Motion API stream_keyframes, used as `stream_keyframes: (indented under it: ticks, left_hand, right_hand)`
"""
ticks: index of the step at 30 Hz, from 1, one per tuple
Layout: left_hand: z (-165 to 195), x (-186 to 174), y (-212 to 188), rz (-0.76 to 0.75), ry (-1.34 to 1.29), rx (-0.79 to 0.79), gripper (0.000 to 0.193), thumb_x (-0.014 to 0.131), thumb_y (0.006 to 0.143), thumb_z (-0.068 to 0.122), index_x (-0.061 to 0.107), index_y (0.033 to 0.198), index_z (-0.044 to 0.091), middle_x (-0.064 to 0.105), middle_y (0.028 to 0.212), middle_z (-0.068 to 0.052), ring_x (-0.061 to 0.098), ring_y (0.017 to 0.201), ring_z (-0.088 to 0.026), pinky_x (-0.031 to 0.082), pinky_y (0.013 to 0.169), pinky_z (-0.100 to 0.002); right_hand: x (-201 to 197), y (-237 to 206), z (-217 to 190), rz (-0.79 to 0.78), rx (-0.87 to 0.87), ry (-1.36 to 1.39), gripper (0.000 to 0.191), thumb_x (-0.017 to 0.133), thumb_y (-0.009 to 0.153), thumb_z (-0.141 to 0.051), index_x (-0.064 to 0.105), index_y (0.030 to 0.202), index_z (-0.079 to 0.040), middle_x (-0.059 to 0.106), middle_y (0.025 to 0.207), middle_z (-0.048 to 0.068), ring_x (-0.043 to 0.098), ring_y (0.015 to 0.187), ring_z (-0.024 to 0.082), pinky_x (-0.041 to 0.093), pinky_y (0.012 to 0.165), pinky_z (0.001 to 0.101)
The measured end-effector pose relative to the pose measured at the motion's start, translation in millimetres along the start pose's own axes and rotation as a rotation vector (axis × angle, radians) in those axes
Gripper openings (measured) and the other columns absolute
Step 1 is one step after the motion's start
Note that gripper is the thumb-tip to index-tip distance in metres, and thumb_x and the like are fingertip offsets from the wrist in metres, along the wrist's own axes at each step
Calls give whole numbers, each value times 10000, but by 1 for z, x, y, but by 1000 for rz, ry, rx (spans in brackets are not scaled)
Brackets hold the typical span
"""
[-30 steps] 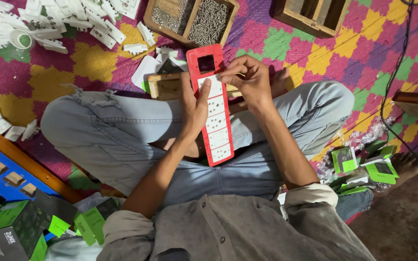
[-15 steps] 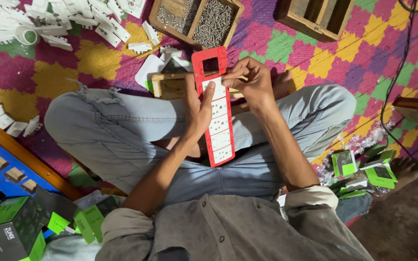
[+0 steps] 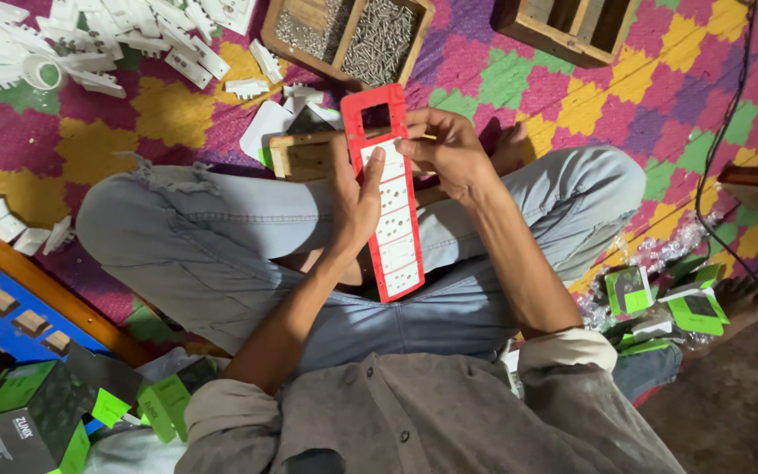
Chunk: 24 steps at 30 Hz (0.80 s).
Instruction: The person sits on the floor and assembles a red electrical socket strip by inserting white socket modules and securing them with screws. They repeatedly pick up screws from a wooden box, place them into the modules, and tighten them by hand.
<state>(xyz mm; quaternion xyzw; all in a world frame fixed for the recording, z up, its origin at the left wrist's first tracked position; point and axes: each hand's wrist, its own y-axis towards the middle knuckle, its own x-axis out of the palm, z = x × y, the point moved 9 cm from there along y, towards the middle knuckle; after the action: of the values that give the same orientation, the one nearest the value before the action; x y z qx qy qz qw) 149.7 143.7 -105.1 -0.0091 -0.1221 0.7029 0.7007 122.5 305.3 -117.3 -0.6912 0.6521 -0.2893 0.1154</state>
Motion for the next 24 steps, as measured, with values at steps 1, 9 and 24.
stream_keyframes:
  ticks: [1,9,24]
  left_hand:
    - [1,0,-1,2,-22,13,254,578,1080,177,480,1257,23,638,1034,-110,650,827,-151,567,723,-323]
    - [7,-2,-1,32,9,130,267,574,1117,150,472,1321,12,655,1120,-144,652,958,-182,549,822,-342]
    - [-4,-2,-1,31,-56,6,277,584,1080,189,482,1274,19,648,1088,-120,655,931,-168,560,812,-332]
  right_hand:
    - [0,0,1,-15,-6,10,254,759,895,50,693,1135,1,761,955,66,676,722,98,527,588,233]
    - [1,1,2,-14,-29,-28,247,789,876,59,693,1099,9,734,893,48,596,635,77,427,510,228]
    - [2,0,3,-17,-42,-8,270,777,867,62,698,1117,-4,748,915,36,602,642,63,425,510,217]
